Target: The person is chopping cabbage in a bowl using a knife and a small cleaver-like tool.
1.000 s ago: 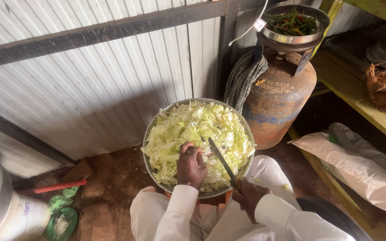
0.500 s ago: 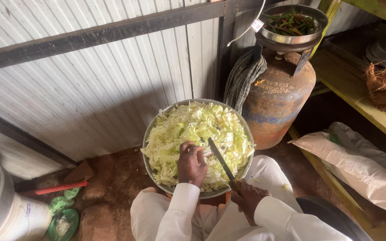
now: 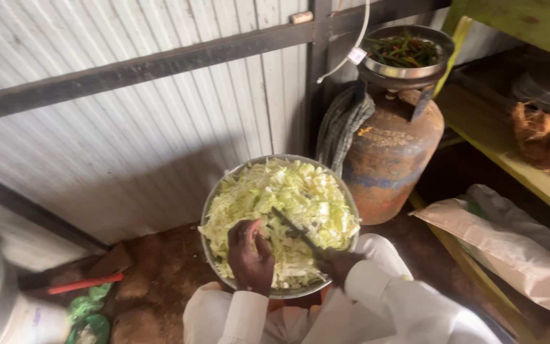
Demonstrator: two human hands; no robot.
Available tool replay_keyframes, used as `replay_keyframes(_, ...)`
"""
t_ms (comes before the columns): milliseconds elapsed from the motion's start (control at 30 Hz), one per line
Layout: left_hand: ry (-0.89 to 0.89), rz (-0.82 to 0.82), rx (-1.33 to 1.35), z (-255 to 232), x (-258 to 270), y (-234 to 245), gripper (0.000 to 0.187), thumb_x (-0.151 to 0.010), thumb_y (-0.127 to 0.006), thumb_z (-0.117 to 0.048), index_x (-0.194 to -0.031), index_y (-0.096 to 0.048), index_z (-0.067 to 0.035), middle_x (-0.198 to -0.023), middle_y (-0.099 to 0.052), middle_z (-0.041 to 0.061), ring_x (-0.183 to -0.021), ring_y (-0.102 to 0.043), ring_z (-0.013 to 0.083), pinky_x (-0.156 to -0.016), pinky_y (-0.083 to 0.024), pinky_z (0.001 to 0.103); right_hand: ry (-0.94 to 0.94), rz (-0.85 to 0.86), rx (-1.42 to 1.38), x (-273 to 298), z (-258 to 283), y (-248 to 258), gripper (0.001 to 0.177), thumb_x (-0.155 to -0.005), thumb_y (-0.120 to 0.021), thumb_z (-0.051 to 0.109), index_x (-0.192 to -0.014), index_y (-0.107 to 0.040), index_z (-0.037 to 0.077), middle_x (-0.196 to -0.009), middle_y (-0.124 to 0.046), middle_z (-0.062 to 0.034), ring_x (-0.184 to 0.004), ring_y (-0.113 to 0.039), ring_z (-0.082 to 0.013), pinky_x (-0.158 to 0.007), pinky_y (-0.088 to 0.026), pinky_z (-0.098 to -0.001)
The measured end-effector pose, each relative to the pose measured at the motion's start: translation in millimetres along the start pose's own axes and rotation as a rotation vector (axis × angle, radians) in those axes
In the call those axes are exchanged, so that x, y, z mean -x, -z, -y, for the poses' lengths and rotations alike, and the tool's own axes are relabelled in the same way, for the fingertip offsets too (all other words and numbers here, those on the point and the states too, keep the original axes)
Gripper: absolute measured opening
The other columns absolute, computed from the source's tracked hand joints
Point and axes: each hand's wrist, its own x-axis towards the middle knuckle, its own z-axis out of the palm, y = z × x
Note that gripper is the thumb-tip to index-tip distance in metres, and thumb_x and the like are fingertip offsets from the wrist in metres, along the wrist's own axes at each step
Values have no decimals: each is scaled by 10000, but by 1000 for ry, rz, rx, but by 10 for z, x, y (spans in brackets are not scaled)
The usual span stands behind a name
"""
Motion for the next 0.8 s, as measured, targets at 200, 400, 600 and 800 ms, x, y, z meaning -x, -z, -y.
replay_keyframes(200,-24,9,-32,-4,79,-89,290,-851,-642,43,-1108,-704,-77,-1135,-672,153,-956,-724,302,-786,-627,370,-507,171,-100,-51,15,441,383,-995,-532,472,-1265,-637,222,-847,-748,-41,-790,-746,-181,-782,-579,-356)
replay_keyframes(400,-10,133,-69,-93,24,-142,268,-865,-668,22,-1104,-706,-93,-1161,-685,119,-991,-732,295,-771,-621,371,-466,134,7,-189,-25,526,358,-995,-549,476,-1142,-647,165,-848,-736,-73,-790,-739,-228,-765,-567,-397)
replay_keyframes(600,-132,221,-130,-245,-243,-227,307,-842,-681,21,-1114,-715,-119,-1212,-681,116,-993,-733,291,-790,-615,372,-448,208,103,-319,-129,539,369,-1034,-509,482,-1178,-611,159,-868,-733,-70,-842,-751,-229,-796,-577,-387)
replay_keyframes(800,-145,273,-122,-283,-558,-351,411,-806,-630,74,-1154,-726,-123,-1240,-683,114,-1020,-721,269,-819,-617,360,-372,135,-31,-348,-247,370,321,-1012,-535,423,-1195,-622,175,-937,-754,-24,-843,-761,-187,-763,-588,-352)
